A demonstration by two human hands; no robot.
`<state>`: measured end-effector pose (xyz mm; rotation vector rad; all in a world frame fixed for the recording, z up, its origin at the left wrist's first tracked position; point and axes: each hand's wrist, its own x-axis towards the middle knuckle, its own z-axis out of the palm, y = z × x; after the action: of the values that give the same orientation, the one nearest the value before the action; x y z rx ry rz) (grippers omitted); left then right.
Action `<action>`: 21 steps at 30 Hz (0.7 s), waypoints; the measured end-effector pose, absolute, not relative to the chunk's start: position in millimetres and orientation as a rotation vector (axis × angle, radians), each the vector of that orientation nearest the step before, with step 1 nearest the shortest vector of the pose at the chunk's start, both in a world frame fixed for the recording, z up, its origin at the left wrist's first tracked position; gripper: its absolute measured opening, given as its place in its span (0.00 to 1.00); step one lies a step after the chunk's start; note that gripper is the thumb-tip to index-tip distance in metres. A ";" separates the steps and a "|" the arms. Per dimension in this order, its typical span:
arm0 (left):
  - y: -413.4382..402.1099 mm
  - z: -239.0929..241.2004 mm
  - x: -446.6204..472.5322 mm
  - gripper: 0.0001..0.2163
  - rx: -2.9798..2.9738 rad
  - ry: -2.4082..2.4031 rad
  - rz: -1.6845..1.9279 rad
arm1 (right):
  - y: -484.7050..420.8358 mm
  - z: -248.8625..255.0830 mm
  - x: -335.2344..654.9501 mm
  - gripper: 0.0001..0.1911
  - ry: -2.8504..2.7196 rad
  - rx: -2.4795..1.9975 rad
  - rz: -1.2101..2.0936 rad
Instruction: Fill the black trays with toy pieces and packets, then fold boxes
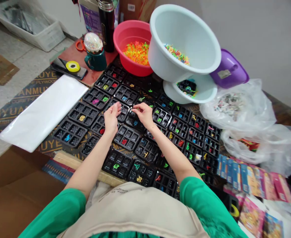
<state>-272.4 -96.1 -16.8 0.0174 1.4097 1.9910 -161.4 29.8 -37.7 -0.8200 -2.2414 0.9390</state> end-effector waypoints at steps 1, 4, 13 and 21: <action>-96.0 -18.4 -275.6 0.11 0.047 1.474 2.013 | 31.2 -42.1 -161.9 0.02 -2.287 -0.819 0.932; -96.4 -19.7 -281.7 0.13 0.093 1.552 2.025 | 28.8 -45.0 -161.0 0.02 -2.373 -0.771 0.934; -96.7 -6.7 -259.8 0.10 0.324 1.170 1.733 | -9.9 -2.8 -151.9 0.08 -2.286 -0.636 1.154; -103.7 -9.4 -286.0 0.12 0.158 1.477 2.054 | -50.3 -33.9 -141.8 0.07 -2.697 -0.429 0.727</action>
<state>-286.0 -103.7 -9.4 0.1584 1.4769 2.0545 -141.8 -50.3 -33.9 -0.4289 -2.6965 0.7267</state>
